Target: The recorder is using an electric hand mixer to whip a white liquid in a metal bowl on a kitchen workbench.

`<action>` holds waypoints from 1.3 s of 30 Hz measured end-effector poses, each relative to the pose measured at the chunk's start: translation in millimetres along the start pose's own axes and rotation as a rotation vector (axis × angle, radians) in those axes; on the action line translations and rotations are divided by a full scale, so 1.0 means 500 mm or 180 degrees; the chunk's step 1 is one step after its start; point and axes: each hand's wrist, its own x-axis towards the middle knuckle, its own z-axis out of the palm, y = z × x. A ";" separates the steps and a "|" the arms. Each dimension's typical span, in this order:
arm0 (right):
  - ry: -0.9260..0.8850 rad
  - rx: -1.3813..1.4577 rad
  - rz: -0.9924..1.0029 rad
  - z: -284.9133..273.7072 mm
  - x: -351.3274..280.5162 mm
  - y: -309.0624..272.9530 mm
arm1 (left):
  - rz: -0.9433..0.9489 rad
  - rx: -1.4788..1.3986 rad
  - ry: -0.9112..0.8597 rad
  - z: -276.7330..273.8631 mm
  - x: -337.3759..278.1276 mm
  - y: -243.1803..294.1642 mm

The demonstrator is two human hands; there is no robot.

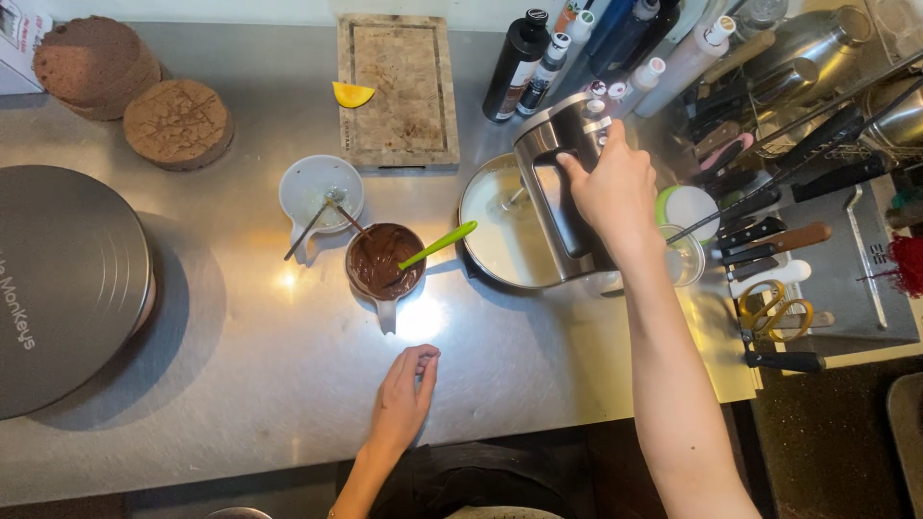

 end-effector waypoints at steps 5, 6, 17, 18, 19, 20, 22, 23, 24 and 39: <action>-0.0002 -0.0024 0.0017 -0.001 0.000 -0.001 | 0.0034 -0.0031 0.0008 -0.001 -0.001 0.003; 0.0003 -0.0050 0.0044 -0.002 0.000 0.002 | 0.0003 -0.0012 -0.0020 -0.002 -0.002 0.004; 0.0029 0.0085 -0.0005 -0.023 -0.041 0.014 | 0.0026 -0.0045 -0.0143 0.004 -0.020 -0.010; 0.0079 0.0060 -0.0016 -0.025 -0.047 0.016 | 0.0041 -0.0041 -0.0136 0.007 -0.021 -0.012; 0.0128 0.0035 -0.0027 -0.027 -0.052 0.018 | 0.0056 -0.0036 -0.0129 0.010 -0.022 -0.014; 0.0134 0.0025 -0.0007 -0.029 -0.057 0.021 | 0.0061 -0.0042 -0.0150 0.012 -0.023 -0.014; 0.0126 0.0125 -0.0111 -0.032 -0.068 0.028 | 0.0095 -0.0079 -0.0164 0.016 -0.025 -0.013; 0.0136 0.0117 -0.0094 -0.035 -0.073 0.029 | 0.0104 -0.0086 -0.0182 0.017 -0.025 -0.011; 0.0102 0.0069 -0.0054 -0.038 -0.077 0.029 | 0.0079 -0.0072 -0.0220 0.018 -0.024 -0.007; -0.0118 0.0099 -0.0071 -0.059 -0.106 0.031 | 0.0101 -0.0067 -0.0422 0.031 -0.024 0.016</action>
